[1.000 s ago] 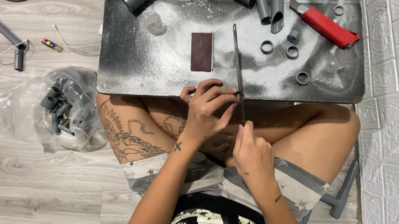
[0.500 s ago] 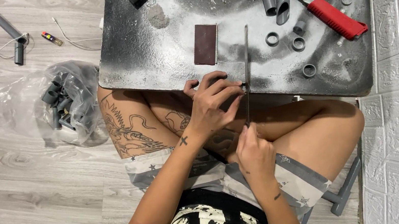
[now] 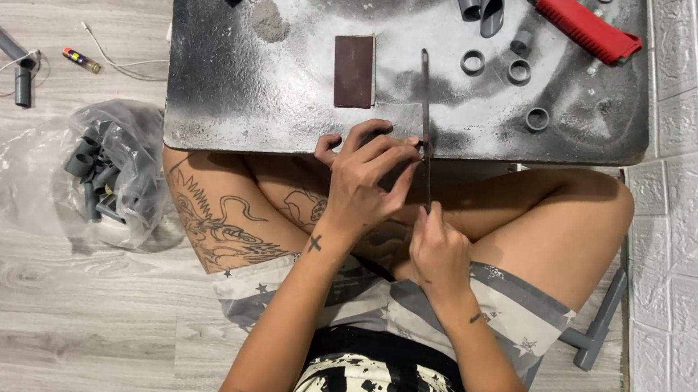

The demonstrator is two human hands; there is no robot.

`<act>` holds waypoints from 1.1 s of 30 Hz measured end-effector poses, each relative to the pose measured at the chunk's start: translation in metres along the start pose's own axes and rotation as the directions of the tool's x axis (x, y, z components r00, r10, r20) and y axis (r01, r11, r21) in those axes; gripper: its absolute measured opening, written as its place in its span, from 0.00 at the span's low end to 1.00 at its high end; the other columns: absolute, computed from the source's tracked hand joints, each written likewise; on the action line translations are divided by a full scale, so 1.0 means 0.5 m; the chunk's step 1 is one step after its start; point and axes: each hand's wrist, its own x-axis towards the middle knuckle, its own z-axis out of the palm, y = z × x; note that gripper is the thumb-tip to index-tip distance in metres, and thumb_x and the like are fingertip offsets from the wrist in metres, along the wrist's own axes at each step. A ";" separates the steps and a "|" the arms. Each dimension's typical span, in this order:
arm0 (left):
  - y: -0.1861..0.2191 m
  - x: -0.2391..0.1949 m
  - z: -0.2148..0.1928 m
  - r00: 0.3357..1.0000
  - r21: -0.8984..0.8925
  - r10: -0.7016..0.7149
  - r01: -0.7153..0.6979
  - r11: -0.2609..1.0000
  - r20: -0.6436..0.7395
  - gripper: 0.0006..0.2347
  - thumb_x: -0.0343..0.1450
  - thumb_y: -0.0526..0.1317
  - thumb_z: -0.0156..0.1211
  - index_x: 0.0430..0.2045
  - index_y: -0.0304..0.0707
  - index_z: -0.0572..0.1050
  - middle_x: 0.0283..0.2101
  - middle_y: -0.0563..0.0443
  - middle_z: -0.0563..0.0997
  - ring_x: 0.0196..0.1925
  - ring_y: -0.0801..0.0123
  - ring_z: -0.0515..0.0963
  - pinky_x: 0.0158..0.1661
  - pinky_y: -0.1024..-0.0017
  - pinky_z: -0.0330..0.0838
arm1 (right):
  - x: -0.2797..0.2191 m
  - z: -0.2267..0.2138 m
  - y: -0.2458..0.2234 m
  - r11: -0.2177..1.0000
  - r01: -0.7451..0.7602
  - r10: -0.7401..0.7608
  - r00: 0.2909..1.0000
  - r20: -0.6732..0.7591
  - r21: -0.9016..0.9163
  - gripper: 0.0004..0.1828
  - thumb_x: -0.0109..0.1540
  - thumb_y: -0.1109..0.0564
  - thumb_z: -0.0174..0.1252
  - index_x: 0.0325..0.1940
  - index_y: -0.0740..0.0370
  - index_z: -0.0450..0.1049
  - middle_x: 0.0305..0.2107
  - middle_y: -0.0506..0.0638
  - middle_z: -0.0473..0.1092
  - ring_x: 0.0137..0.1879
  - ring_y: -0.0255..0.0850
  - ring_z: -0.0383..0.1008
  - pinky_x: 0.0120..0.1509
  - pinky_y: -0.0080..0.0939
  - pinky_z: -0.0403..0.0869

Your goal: The person sits cross-legged on the floor and uses a metal file to smooth the edges of small grey plastic rings. They hold the ring in one hand and file it against a sanding block on a small table, then inspect the ring before repeating the process.

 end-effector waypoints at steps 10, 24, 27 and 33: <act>-0.005 -0.004 0.000 1.000 0.007 0.013 -0.013 1.000 -0.005 0.05 0.66 0.34 0.69 0.30 0.48 0.82 0.36 0.56 0.84 0.51 0.56 0.80 0.52 0.64 0.76 | -0.003 0.012 -0.005 1.000 0.006 -0.005 1.000 -0.028 0.029 0.14 0.69 0.59 0.54 0.50 0.77 0.74 0.16 0.64 0.71 0.23 0.54 0.76 0.21 0.45 0.72; 0.003 -0.001 0.000 0.999 0.029 0.016 -0.017 0.999 0.031 0.01 0.70 0.35 0.67 0.32 0.44 0.81 0.44 0.53 0.84 0.58 0.49 0.77 0.56 0.59 0.73 | 0.029 0.022 -0.033 0.897 -0.167 0.174 0.985 0.021 0.409 0.12 0.71 0.62 0.45 0.45 0.77 0.70 0.23 0.70 0.73 0.27 0.65 0.75 0.24 0.51 0.72; 0.009 0.003 -0.004 0.999 -0.011 -0.007 0.007 1.000 0.041 0.02 0.70 0.33 0.66 0.32 0.42 0.81 0.42 0.52 0.85 0.58 0.49 0.78 0.56 0.58 0.74 | 0.028 0.015 -0.036 0.891 -0.198 0.194 0.980 0.052 0.408 0.13 0.72 0.60 0.45 0.41 0.70 0.72 0.23 0.69 0.73 0.31 0.63 0.77 0.25 0.50 0.71; -0.020 -0.017 0.017 0.998 0.079 0.003 -0.009 0.997 0.070 0.02 0.71 0.37 0.66 0.33 0.48 0.82 0.45 0.58 0.86 0.61 0.55 0.78 0.60 0.61 0.63 | 0.036 -0.004 -0.055 0.891 -0.223 0.217 0.974 0.061 0.396 0.14 0.73 0.59 0.45 0.38 0.70 0.71 0.21 0.68 0.73 0.27 0.61 0.76 0.24 0.48 0.70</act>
